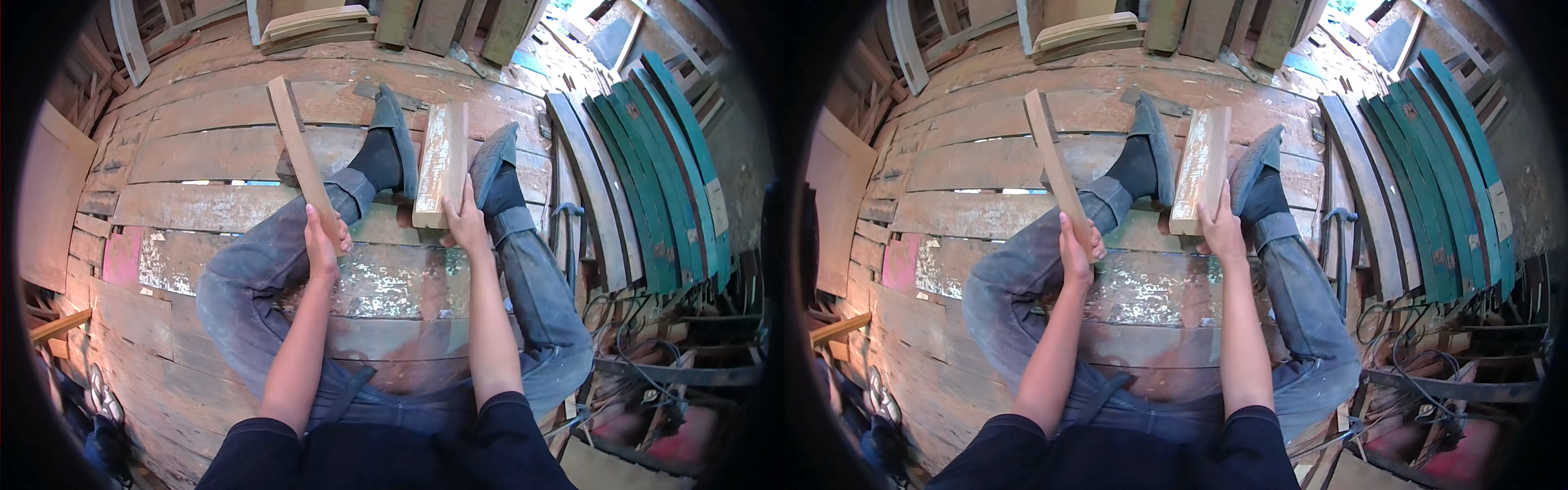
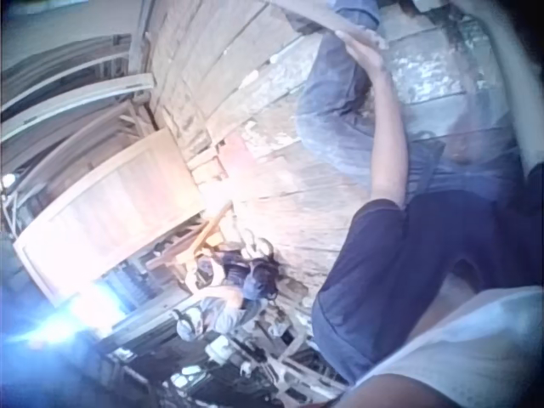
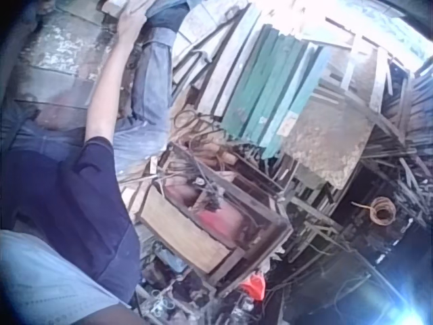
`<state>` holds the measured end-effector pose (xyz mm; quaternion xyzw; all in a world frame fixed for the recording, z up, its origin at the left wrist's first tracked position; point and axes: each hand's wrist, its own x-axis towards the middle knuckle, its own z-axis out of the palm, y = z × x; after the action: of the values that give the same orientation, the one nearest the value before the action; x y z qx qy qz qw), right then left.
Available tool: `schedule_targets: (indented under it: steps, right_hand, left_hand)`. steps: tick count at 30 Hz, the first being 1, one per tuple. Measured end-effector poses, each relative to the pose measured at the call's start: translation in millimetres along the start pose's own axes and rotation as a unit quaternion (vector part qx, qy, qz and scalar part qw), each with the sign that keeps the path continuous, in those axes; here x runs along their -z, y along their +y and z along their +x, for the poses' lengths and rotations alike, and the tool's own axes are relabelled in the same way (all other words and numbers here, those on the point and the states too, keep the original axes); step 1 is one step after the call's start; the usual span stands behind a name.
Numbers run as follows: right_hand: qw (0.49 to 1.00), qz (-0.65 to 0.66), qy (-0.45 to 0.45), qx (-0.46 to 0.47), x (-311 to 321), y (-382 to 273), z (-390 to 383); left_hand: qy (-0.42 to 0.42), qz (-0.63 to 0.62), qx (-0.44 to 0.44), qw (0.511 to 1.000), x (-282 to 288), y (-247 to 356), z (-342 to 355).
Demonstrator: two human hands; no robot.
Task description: Woodworking by scraping, sawing, and hammering a wooden plank while sitting on a workshop floor.
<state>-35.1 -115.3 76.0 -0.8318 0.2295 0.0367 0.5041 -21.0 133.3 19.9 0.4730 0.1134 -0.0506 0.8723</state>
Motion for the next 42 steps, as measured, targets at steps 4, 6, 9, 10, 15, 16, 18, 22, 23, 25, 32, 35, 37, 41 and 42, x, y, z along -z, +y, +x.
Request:
schedule_targets:
  steps: [4,6,9,10,15,16,18,22,23,25,32,35,37,41,42]
  right_hand:
    - [0.962,-0.266,-0.016,0.058,25.7,45.8,3.4]
    - [0.964,-0.256,-0.007,0.069,32.1,44.8,-13.6]
    - [0.976,-0.135,-0.147,-0.083,37.3,14.9,-41.0]
    - [0.976,-0.175,-0.091,0.089,23.2,32.1,-32.1]
    - [0.933,-0.017,-0.089,0.350,-18.2,6.7,-40.4]
    - [0.933,-0.007,-0.087,0.350,-22.2,-6.1,-46.5]
    - [0.966,0.168,-0.064,0.186,-21.5,-22.5,-57.4]
    - [0.921,0.058,0.199,0.331,-36.1,14.5,-36.4]
    - [0.919,0.010,0.209,0.334,-40.7,35.9,-24.3]
    - [0.942,0.006,0.179,0.285,-47.6,44.8,-31.4]
    - [0.982,-0.170,0.019,0.080,-47.9,37.5,-37.4]
    - [0.979,-0.187,0.007,0.077,-44.4,35.7,-18.5]
    - [0.975,-0.198,0.015,0.099,-39.6,27.2,-3.9]
    - [0.957,-0.275,0.011,0.092,-37.9,17.2,9.1]
    - [0.957,-0.274,0.007,0.093,-36.2,14.6,7.6]
  left_hand:
    - [-0.017,0.003,-0.004,1.000,-4.8,-0.1,-2.2]
    - [-0.017,0.011,-0.005,1.000,-4.5,0.8,-3.5]
    - [-0.015,0.026,-0.004,1.000,-8.1,-3.0,-5.5]
    - [-0.024,0.021,0.008,0.999,-11.0,-9.4,-7.9]
    - [-0.069,0.090,0.068,0.991,-29.4,-38.3,-38.7]
    - [-0.067,0.105,0.081,0.989,-33.9,-42.9,-47.6]
    - [-0.107,0.147,0.122,0.976,-47.2,-52.6,-69.0]
    - [-0.126,0.246,0.087,0.957,-50.5,-96.7,-98.4]
    - [-0.157,0.229,0.138,0.951,-50.9,-101.8,-103.1]
    - [-0.150,0.167,0.195,0.955,-51.9,-104.6,-109.3]
    - [-0.116,0.111,0.308,0.938,-62.2,-87.5,-115.1]
    - [-0.104,0.166,0.264,0.944,-69.6,-91.4,-96.3]
    - [-0.104,0.169,0.266,0.943,-75.8,-88.4,-71.1]
    - [-0.148,0.164,0.244,0.944,-93.9,-90.3,-25.7]
    - [-0.144,0.164,0.244,0.945,-92.0,-93.1,-25.6]
